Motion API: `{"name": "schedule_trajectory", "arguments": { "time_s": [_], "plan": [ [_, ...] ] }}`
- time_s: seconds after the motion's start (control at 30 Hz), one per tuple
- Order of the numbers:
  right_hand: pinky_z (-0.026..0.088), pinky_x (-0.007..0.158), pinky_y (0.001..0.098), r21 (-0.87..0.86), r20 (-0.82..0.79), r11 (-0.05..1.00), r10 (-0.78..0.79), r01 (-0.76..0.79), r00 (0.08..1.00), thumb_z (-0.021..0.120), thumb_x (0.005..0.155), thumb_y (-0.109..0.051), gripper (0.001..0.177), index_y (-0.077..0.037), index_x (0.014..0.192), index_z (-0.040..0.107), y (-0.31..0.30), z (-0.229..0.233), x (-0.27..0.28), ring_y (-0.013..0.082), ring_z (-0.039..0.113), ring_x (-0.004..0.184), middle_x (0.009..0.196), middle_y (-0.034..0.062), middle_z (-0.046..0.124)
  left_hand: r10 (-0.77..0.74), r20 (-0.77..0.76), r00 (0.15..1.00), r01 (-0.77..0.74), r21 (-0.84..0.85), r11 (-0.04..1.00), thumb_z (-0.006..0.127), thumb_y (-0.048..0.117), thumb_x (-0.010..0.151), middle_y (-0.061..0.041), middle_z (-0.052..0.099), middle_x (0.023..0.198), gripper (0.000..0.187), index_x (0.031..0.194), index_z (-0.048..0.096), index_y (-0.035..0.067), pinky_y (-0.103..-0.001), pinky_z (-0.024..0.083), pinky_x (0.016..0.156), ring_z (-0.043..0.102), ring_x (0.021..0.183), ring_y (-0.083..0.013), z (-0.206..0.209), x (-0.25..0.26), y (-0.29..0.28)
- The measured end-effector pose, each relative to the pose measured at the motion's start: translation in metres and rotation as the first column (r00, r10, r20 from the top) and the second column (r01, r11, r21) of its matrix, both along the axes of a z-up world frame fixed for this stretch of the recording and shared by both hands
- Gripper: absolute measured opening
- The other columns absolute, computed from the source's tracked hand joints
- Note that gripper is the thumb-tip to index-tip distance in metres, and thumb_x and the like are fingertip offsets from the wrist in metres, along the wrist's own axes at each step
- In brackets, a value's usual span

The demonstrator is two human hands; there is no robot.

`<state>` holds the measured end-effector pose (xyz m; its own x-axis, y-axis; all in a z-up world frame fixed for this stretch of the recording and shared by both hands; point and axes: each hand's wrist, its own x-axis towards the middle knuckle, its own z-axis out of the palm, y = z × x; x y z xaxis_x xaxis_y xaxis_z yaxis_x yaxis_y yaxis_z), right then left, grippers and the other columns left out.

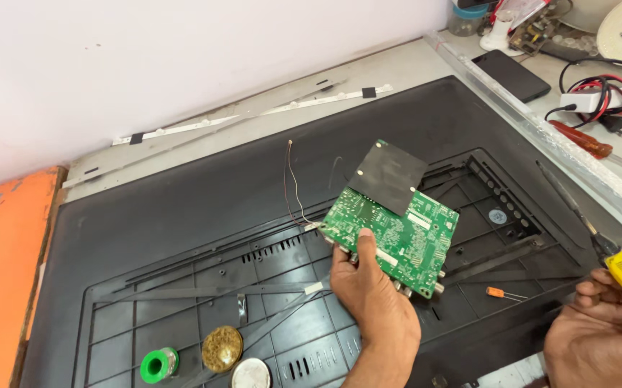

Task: The person handles a green circuit board, flips it over, and uses a soldering iron to apply solder to several points on the board. They also use solder wire and a small orange component during the process.

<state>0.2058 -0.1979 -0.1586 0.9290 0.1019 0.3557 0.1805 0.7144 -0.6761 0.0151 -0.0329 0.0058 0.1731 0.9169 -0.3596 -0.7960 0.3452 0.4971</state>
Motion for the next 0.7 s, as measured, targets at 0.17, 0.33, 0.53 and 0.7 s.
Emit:
{"name": "schedule_trajectory", "arguments": {
  "time_s": [0.17, 0.33, 0.53, 0.7],
  "plan": [
    [0.052, 0.079, 0.0281, -0.037, 0.000, 0.999, -0.023, 0.023, 1.000, 0.052, 0.114, -0.023, 0.032, 0.006, 0.125, 0.059, 0.004, 0.010, -0.003, 0.0216, 0.060, 0.081, 0.105, 0.0193, 0.064, -0.015, -0.027, 1.000, 0.014, -0.012, 1.000, 0.066, 0.009, 0.090, -0.009, 0.068, 0.101, 0.027, 0.116, 0.062, 0.001, -0.036, 0.058, 0.074, 0.068, 0.085, -0.0174, 0.001, 0.003, -0.009],
    [0.052, 0.078, 0.0286, -0.056, 0.016, 0.998, -0.008, 0.009, 1.000, 0.050, 0.114, -0.024, 0.035, 0.007, 0.127, 0.059, 0.008, 0.020, -0.008, 0.0216, 0.059, 0.081, 0.104, 0.0195, 0.063, -0.124, -0.081, 0.989, 0.134, 0.134, 0.982, 0.067, -0.002, 0.084, -0.009, 0.067, 0.114, 0.042, 0.126, 0.061, -0.002, -0.032, 0.045, 0.101, 0.062, 0.106, -0.0153, 0.006, -0.017, -0.025],
    [0.050, 0.077, 0.0273, -0.034, -0.026, 0.997, 0.061, -0.062, 0.998, 0.051, 0.115, -0.026, 0.037, 0.007, 0.129, 0.060, 0.003, 0.001, 0.000, 0.0204, 0.059, 0.085, 0.105, 0.0180, 0.063, -0.232, -0.195, 0.953, 0.259, 0.126, 0.958, 0.064, -0.005, 0.077, -0.011, 0.064, 0.128, 0.063, 0.139, 0.052, -0.002, -0.033, 0.036, 0.112, 0.057, 0.124, -0.0185, 0.018, -0.041, -0.056],
    [0.048, 0.075, 0.0260, 0.000, -0.058, 0.991, 0.131, -0.131, 0.990, 0.048, 0.117, -0.025, 0.035, 0.007, 0.125, 0.061, 0.010, -0.042, 0.021, 0.0203, 0.059, 0.084, 0.106, 0.0175, 0.063, -0.173, -0.286, 0.943, 0.243, 0.235, 0.941, 0.068, -0.006, 0.079, -0.007, 0.050, 0.152, 0.079, 0.151, 0.035, -0.001, -0.037, 0.027, 0.125, 0.042, 0.148, -0.0160, 0.009, -0.071, -0.080]
  ]
}}
